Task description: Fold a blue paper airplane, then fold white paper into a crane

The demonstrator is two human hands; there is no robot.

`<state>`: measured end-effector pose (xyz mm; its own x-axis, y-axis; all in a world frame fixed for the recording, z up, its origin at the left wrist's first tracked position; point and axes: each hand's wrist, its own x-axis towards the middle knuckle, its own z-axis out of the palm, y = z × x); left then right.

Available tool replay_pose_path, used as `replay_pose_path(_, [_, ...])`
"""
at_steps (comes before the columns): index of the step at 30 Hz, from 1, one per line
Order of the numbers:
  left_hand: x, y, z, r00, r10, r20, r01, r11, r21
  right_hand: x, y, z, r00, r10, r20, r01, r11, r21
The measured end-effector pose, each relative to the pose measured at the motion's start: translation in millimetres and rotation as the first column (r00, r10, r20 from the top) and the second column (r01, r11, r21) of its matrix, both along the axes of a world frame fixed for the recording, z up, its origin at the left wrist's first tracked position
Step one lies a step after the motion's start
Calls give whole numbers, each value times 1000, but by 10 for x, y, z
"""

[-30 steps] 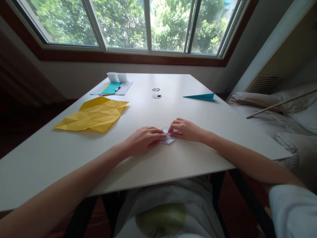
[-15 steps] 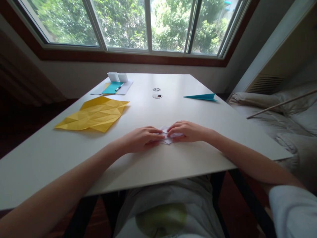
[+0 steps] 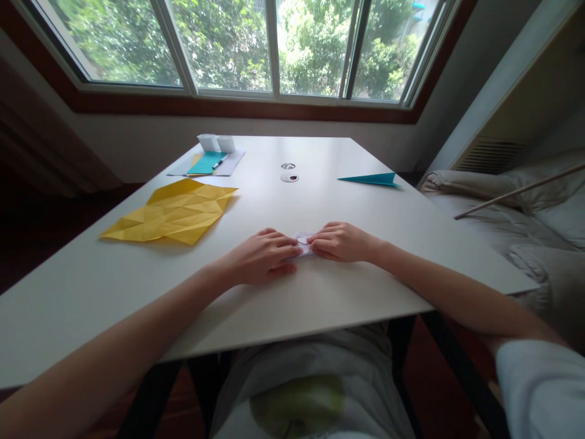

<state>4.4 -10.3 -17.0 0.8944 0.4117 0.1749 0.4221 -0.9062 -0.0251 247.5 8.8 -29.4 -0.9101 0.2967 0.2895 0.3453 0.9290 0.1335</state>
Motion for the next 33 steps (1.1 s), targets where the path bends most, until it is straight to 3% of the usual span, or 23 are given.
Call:
replay_pose_path(5, [25, 4, -12, 997, 70, 41, -69, 997, -28, -26, 16, -17, 989, -133, -68, 130, 991, -43])
replay_pose_path(11, [84, 33, -59, 964, 220, 147, -214, 975, -57, -54, -3, 89, 943, -306, -127, 269, 931, -249])
replay_pose_path(15, [97, 0, 49, 910, 348, 228, -306, 931, -199, -47, -37, 215, 924, -334, -188, 211, 852, -480])
replay_pose_path(18, [93, -9, 142, 863, 412, 291, -292, 879, -378, -23, -32, 284, 909, -347, -229, 130, 761, -635])
replay_pose_path(20, [86, 8, 170, 843, 448, 298, -220, 793, -568, -2, -8, 301, 900, -382, -208, 115, 670, -733])
replay_pose_path(22, [76, 37, 165, 849, 471, 240, -119, 614, -780, 18, 27, 298, 917, -380, -120, 102, 516, -850])
replay_pose_path(24, [68, 64, 143, 871, 463, 165, -54, 425, -904, 31, 61, 281, 941, -337, -16, 106, 338, -935])
replay_pose_path(25, [66, 72, 131, 880, 453, 143, -48, 385, -922, 34, 75, 271, 947, -319, 22, 116, 277, -954])
replay_pose_path(26, [67, 75, 121, 886, 445, 132, -61, 395, -917, 34, 85, 261, 949, -311, 46, 130, 253, -959])
replay_pose_path(27, [70, 72, 114, 889, 440, 128, -92, 445, -891, 33, 92, 253, 948, -313, 58, 148, 270, -951])
replay_pose_path(28, [76, 65, 110, 891, 437, 123, -139, 521, -842, 30, 95, 246, 945, -322, 60, 170, 325, -931])
replay_pose_path(31, [102, 24, 109, 907, 399, 134, -254, 773, -582, 21, 91, 236, 934, -358, 20, 232, 561, -795])
replay_pose_path(33, [119, 0, 106, 926, 345, 153, -248, 861, -444, 20, 85, 233, 934, -358, 3, 250, 647, -720])
